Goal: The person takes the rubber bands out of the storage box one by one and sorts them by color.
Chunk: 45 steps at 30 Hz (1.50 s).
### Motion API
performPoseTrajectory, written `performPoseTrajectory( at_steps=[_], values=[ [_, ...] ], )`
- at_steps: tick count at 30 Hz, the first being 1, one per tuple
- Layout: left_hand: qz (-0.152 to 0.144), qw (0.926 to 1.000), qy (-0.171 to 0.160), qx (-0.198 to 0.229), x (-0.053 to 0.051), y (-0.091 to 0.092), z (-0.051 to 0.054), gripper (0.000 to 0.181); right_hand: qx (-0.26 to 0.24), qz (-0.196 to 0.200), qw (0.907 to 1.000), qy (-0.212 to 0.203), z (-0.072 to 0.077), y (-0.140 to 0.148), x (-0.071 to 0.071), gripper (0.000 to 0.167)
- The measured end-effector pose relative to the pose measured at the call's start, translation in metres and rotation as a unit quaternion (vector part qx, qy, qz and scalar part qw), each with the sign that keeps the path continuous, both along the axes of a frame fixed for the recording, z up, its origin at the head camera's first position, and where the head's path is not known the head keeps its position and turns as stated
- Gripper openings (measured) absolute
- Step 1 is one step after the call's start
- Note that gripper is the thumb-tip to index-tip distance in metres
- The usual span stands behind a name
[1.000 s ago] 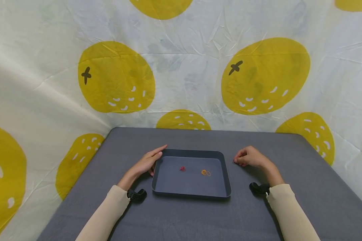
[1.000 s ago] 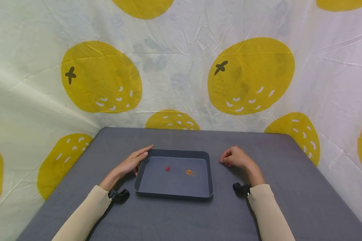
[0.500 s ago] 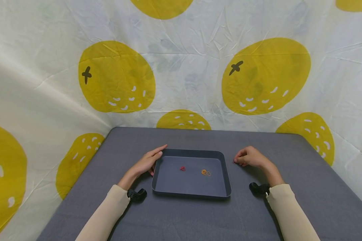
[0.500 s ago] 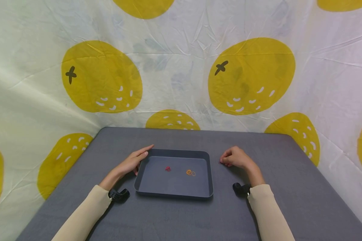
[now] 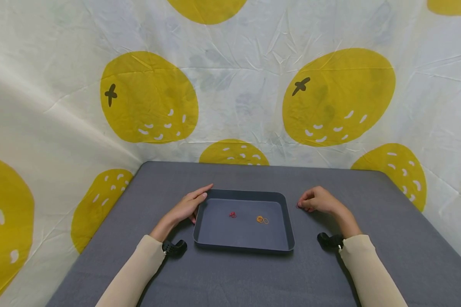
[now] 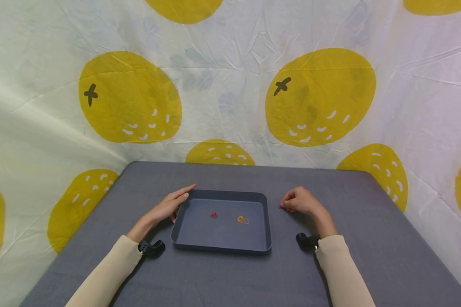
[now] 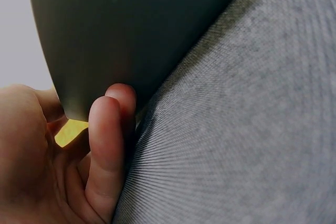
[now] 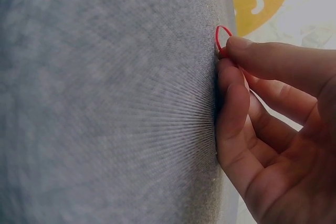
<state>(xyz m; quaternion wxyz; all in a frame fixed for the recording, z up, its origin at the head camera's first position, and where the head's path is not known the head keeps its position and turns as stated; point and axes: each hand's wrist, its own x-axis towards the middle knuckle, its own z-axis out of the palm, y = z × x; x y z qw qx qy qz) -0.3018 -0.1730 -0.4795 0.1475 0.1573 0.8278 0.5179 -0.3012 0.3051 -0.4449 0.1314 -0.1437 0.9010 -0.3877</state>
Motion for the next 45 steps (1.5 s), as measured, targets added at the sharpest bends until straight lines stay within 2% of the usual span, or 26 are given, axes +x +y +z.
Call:
performPoseTrajectory(
  at_steps=[22,33,45],
  values=[
    [-0.005,1.0,0.004,-0.001,-0.0006,0.0011,-0.0009,0.05,-0.002,-0.006,1.0,0.004,-0.0019,-0.0001,0.0015,0.018],
    [0.002,1.0,-0.003,0.0,0.0007,0.0018,-0.0005,0.047,-0.005,0.0,1.0,0.004,0.0007,0.0001,0.0025,0.019],
    [0.001,1.0,0.005,-0.002,0.0006,0.001,-0.001,0.047,-0.007,0.001,0.9999,0.008,0.007,-0.0015,0.001,0.018]
  ],
)
